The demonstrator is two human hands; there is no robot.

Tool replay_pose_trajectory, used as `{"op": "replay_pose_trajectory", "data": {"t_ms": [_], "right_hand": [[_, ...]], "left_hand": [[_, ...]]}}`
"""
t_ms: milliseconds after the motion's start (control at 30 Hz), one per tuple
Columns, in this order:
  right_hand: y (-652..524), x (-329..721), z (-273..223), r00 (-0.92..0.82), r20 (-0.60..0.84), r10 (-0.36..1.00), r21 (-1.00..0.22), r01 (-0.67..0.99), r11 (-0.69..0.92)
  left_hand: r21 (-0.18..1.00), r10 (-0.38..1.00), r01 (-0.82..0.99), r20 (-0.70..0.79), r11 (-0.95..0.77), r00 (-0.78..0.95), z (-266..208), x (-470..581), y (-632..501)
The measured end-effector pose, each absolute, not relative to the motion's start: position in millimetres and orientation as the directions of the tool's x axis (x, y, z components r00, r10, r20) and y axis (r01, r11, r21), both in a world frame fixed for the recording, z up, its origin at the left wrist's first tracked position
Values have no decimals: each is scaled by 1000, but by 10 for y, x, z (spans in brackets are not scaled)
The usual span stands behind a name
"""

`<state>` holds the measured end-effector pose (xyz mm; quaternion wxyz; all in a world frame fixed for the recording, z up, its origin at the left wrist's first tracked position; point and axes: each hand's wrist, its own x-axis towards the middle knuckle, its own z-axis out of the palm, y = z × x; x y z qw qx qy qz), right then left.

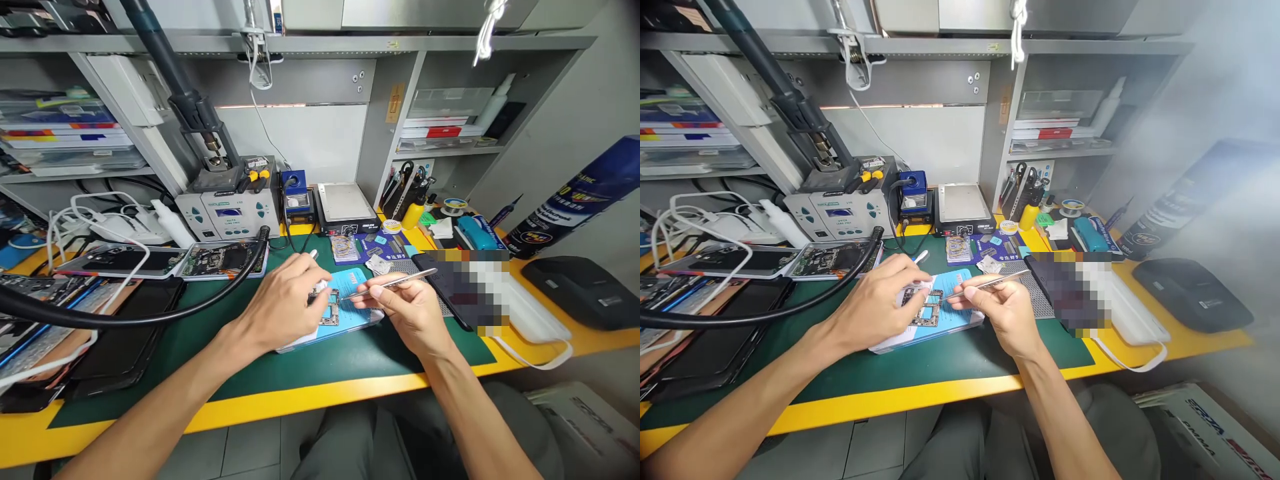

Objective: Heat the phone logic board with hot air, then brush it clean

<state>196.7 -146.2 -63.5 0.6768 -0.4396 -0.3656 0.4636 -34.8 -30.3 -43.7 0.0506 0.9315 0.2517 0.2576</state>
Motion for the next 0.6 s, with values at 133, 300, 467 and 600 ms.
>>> {"op": "replay_pose_trajectory", "data": {"t_ms": [133, 300, 467, 600], "right_hand": [[-1457, 1962, -607, 298, 73, 952, -928, -328, 174], [-1459, 1944, -586, 290, 63, 955, -926, -340, 164], [-1461, 1936, -587, 310, 45, 950, -925, -347, 157], [-1449, 1954, -614, 377, 23, 926, -915, -365, 171]], "left_hand": [[197, 333, 270, 598, -943, 729, -473, -285, -438], [103, 234, 225, 685, -969, 690, -500, -238, -466], [40, 179, 213, 701, -976, 691, -480, -258, -448], [37, 171, 204, 697, -978, 697, -477, -332, -367]]}}
